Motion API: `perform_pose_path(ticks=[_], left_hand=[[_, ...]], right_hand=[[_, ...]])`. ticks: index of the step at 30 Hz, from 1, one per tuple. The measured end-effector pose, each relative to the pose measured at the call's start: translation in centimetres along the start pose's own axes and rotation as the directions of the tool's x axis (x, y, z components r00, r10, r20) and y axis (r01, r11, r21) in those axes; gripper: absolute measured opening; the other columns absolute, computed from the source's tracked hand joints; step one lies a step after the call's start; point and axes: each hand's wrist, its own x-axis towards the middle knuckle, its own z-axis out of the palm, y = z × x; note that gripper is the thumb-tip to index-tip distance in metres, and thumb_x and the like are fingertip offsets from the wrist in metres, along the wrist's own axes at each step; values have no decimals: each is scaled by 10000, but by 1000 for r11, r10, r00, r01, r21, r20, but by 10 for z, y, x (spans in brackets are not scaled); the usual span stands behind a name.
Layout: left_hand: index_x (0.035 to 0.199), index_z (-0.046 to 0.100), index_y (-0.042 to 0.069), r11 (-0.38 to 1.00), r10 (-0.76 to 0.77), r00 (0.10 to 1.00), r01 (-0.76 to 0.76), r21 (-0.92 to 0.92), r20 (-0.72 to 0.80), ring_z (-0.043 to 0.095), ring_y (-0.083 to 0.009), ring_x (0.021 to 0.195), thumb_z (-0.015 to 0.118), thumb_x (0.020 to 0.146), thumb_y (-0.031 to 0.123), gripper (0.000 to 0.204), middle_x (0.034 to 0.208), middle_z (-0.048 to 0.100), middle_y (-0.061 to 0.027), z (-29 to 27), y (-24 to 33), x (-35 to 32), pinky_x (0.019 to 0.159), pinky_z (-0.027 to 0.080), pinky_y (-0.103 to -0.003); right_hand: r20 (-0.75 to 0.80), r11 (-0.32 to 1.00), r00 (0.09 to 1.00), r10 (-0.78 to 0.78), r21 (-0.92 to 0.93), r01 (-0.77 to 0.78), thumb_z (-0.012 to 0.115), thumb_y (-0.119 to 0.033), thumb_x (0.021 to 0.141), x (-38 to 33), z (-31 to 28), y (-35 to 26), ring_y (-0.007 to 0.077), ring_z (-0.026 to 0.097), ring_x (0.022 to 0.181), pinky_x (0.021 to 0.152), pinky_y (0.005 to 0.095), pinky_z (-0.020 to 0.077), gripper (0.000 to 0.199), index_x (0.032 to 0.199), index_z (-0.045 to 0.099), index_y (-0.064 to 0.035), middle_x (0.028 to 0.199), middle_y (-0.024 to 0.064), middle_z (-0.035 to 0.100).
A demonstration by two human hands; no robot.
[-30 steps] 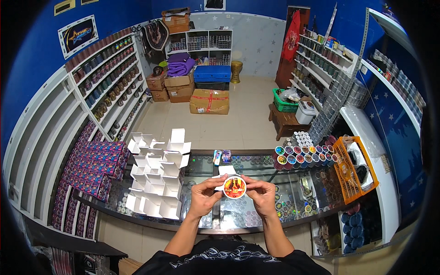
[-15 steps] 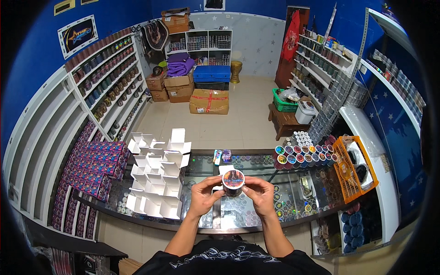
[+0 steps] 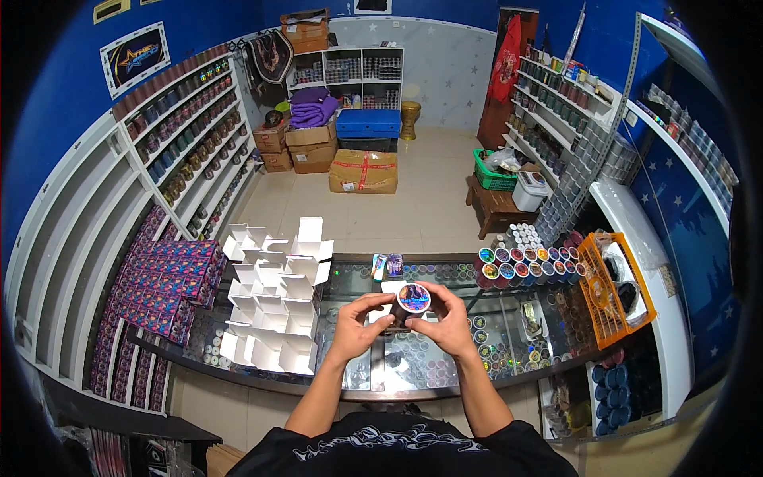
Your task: Assembling and inspecting small spinning top toys at a counter.
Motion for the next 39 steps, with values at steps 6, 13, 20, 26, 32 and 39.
perform_pose_path(ticks=[6,13,20,26,32,39], left_hand=[[1100,631,29,969,-78,991,101,226,-109,615,-158,949,579,790,-37,321,1058,646,-96,-18,-41,9,783,492,-265],[1166,584,72,909,-107,986,149,390,-127,550,-282,1107,452,725,-112,496,1173,591,-131,-18,-91,11,932,414,-356],[1188,578,83,866,-95,995,84,493,-2,536,-241,1138,499,757,-93,472,1220,570,-123,-29,-139,13,979,381,-334],[890,534,14,944,-249,962,266,194,-110,579,-212,1028,556,773,-62,141,1026,614,-110,-17,-136,9,901,426,-330],[789,506,23,932,-226,974,213,293,13,569,-243,1028,514,691,-91,151,1017,621,-139,-28,-152,1,909,405,-325],[792,464,64,914,-217,962,142,381,163,476,-309,1169,689,545,7,339,1299,505,-163,-30,-131,-7,1022,330,-388]], right_hand=[[-140,969,984,112,-203,-139,746,-34,583,16,-13,28,116,569,938,853,275,464,523,1060,531,-34,991,24,590],[-162,979,980,118,-147,-142,773,-51,567,24,-20,92,109,556,892,826,255,452,535,1051,546,-26,974,16,587],[-135,969,981,136,-188,-160,770,-90,569,23,-17,107,125,551,900,830,268,454,543,1060,546,-26,996,26,585],[-96,926,988,123,-346,-148,772,-113,569,21,-16,116,141,588,882,801,289,480,564,1079,542,-36,976,52,612],[-37,856,998,49,-514,-61,777,-106,569,18,-9,117,155,621,839,751,276,496,543,1066,565,-52,919,71,638],[2,817,998,62,-575,-49,752,-90,547,16,-5,108,246,637,872,766,335,503,539,1029,515,-48,932,126,636]])
